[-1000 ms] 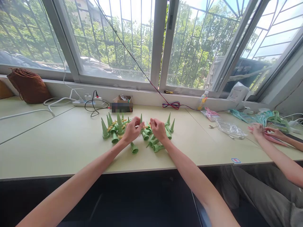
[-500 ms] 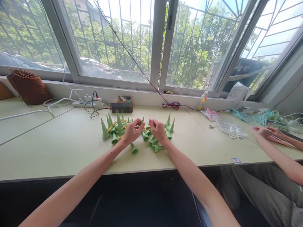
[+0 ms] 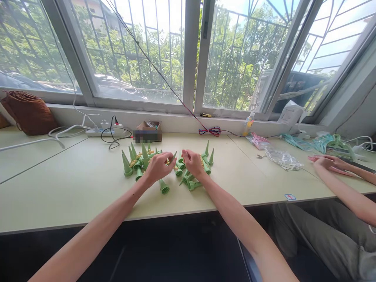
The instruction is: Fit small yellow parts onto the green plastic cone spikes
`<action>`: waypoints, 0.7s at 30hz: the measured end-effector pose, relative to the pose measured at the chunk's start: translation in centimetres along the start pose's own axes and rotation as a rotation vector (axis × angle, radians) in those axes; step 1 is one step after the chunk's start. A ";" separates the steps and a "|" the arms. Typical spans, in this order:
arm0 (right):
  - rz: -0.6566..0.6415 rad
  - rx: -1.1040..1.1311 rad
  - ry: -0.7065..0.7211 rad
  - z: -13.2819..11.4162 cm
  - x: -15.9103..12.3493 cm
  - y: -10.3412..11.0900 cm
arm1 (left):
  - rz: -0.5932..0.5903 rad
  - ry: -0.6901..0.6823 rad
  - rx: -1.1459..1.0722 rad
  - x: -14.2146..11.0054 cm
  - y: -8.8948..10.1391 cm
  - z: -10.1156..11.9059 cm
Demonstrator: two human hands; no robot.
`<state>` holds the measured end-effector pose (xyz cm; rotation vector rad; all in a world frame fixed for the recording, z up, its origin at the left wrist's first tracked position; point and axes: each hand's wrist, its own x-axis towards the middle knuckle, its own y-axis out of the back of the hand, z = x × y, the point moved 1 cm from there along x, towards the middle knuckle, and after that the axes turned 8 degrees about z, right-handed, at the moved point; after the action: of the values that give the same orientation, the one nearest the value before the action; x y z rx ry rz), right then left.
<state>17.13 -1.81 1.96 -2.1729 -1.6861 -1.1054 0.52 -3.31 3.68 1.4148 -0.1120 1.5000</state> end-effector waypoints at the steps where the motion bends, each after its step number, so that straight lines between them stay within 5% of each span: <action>1: 0.000 0.000 0.003 0.0 0.0 0.0 | -0.014 0.006 0.030 -0.1 0.0 0.0; 21: -0.040 -0.001 0.013 0.3 0.0 -0.2 | 0.055 0.117 0.308 -0.3 0.2 0.2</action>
<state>17.11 -1.60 1.65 -2.1371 -1.7311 -1.1274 0.46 -3.66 3.59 1.5706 0.1600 1.6946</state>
